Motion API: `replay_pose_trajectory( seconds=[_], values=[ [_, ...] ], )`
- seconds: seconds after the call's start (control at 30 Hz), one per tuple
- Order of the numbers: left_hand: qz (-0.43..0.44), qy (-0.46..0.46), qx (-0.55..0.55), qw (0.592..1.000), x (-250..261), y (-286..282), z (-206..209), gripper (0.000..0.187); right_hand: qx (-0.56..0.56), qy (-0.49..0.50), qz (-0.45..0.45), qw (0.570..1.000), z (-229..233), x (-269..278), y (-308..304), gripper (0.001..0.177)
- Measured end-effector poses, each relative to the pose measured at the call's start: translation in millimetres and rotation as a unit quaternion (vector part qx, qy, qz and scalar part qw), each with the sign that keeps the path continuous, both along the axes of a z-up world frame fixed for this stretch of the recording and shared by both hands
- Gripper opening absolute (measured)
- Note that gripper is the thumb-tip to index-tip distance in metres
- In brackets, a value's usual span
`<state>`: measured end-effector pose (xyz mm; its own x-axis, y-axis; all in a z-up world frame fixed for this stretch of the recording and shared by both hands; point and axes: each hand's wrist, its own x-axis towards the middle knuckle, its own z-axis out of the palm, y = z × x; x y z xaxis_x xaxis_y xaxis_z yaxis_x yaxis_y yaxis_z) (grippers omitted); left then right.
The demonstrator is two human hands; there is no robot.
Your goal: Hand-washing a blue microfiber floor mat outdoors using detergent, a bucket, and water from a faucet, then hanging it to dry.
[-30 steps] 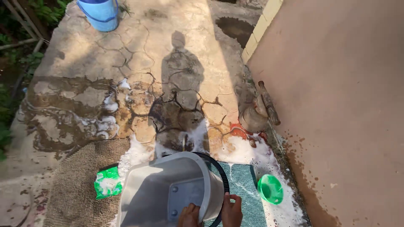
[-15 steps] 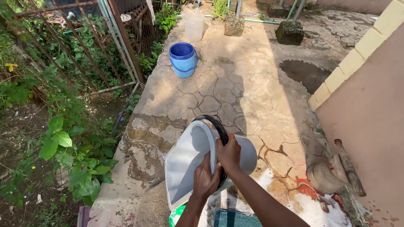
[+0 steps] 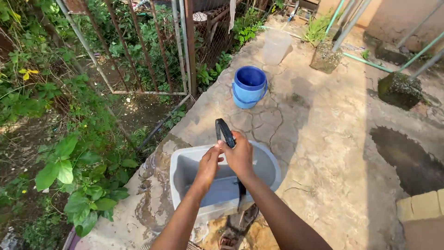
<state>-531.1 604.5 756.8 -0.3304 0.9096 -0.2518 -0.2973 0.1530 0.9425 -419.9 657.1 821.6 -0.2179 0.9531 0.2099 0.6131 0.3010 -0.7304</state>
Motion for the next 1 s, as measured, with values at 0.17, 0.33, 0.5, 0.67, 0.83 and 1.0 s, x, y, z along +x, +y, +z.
replay_pose_trajectory(
  seconds=[0.17,0.33,0.5,0.67,0.83,1.0],
  values=[
    [0.042,-0.115,-0.011,0.992,-96,114,22,0.077,-0.087,0.091,0.079,0.989,25,-119,89,0.064],
    [0.112,-0.098,-0.006,0.989,-228,227,-5,0.069,-0.059,0.110,0.195,0.973,-22,-243,210,0.072],
    [0.181,-0.003,-0.030,0.983,-363,370,-50,0.041,-0.019,-0.068,0.240,0.968,-5,-362,358,0.069],
    [0.225,-0.076,-0.027,0.971,-454,442,10,0.032,-0.025,-0.063,0.245,0.967,27,-461,461,0.062],
    [0.289,-0.109,-0.014,0.951,-569,517,22,0.031,0.049,-0.016,0.343,0.938,7,-584,565,0.063],
    [0.415,-0.075,0.008,0.907,-680,556,-8,0.036,0.036,-0.011,0.499,0.866,-32,-744,626,0.076]
  ],
)
